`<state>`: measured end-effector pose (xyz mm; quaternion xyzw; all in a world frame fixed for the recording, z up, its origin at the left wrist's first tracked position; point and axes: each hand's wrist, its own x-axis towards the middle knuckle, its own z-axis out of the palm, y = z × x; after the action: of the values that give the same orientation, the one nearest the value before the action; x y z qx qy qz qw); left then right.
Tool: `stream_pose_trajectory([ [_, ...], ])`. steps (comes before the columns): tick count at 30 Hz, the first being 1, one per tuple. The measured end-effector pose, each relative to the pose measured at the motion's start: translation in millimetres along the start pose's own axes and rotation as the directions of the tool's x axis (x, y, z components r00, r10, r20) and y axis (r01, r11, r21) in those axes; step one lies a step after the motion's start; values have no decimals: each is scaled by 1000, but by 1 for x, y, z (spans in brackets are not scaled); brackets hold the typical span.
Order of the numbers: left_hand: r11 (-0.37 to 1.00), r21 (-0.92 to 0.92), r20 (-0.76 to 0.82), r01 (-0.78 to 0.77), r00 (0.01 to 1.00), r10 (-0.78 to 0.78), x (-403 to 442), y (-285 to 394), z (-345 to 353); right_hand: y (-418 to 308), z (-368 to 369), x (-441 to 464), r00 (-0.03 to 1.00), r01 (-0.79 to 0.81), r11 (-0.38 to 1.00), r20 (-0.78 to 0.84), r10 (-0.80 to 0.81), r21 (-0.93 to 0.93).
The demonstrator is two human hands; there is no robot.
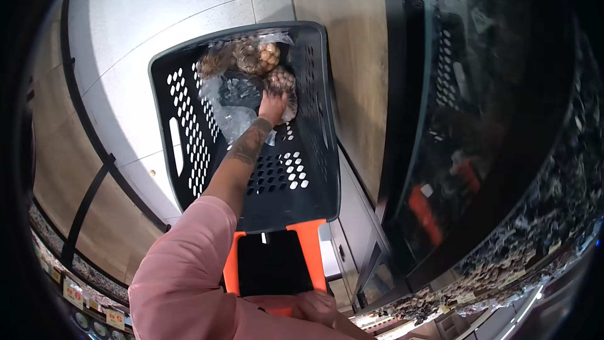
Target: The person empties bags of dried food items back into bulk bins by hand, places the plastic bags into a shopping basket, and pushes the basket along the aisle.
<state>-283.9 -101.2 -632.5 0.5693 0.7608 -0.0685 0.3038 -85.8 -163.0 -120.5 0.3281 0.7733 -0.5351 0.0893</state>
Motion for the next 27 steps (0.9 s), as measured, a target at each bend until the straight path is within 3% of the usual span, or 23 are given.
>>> stream_pose_trajectory([
  [1, 997, -79, 127, 16, 992, -6, 3, 2, 3, 0, 0, -2, 999, -31, 998, 21, 30, 49],
  [3, 993, -100, 93, -66, 993, 76, -5, 3, 12, 0, 1, -3, 998, -55, 997, 37, 53, 59],
  [4, 982, -117, 53, -150, 986, 157, -16, 4, 16, -5, -3, 5, 966, -243, 966, 111, 234, 84],
  [5, 972, -203, 13, -119, 992, 124, -25, 6, 5, -7, -7, 16, 899, -418, 904, 189, 396, 93],
  [7, 937, -350, 34, -25, 999, 40, -51, 2, -15, 7, -19, 58, 724, -687, 630, 261, 639, 362],
  [8, 899, -437, -1, -36, 999, 40, -66, -3, -34, 27, -16, 75, 696, -711, 608, 234, 678, 354],
  [9, 866, -491, 82, -98, 984, 158, -83, -9, -44, 45, -16, 96, 817, -577, 809, 82, 571, 116],
  [10, 796, -578, 7, -181, 974, 227, -104, -5, -62, 51, -15, 123, 886, -461, 887, -36, 462, 38],
  [11, 713, -672, -8, -202, 964, 265, -126, 2, -75, 59, -8, 145, 835, -532, 816, -22, 550, 228],
  [12, 688, -713, 82, -134, 959, 273, -142, 13, -99, 94, 17, 149, 790, -551, 732, -32, 612, 402],
  [13, 557, -804, -67, -209, 962, 264, -160, 21, -116, 96, 24, 169, 754, -566, 702, -73, 653, 433],
  [14, 533, -809, -115, -248, 956, 270, -173, 29, -138, 101, 30, 182, 765, -575, 733, -77, 639, 364],
  [15, 468, -868, -38, -165, 962, 269, -186, 34, -164, 104, 36, 191, 762, -579, 726, -70, 644, 370],
  [16, 446, -868, -82, -217, 949, 303, -197, 39, -178, 107, 42, 201, 735, -613, 724, -109, 669, 316],
  [17, 536, -786, -91, -306, 917, 389, -209, 36, -185, 104, 45, 211, 712, -639, 723, -153, 685, 262],
  [19, 456, -874, 11, -168, 932, 363, -226, 36, -214, 101, 46, 220, 697, -662, 702, -131, 705, 263],
  [20, 458, -874, 13, -164, 933, 360, -231, 35, -214, 106, 46, 223, 671, -670, 600, 11, 742, 438],
  [22, 465, -825, -66, -320, 872, 484, -241, 36, -212, 113, 46, 221, 623, -660, 279, 300, 722, 698],
  [26, 333, -899, -66, -285, 839, 541, -229, 33, -216, 115, 40, 214, 629, -709, 340, 336, 701, 618],
  [27, 291, -915, -38, -279, 778, 627, -224, 27, -221, 116, 40, 213, 644, -686, 336, 322, 694, 646],
])
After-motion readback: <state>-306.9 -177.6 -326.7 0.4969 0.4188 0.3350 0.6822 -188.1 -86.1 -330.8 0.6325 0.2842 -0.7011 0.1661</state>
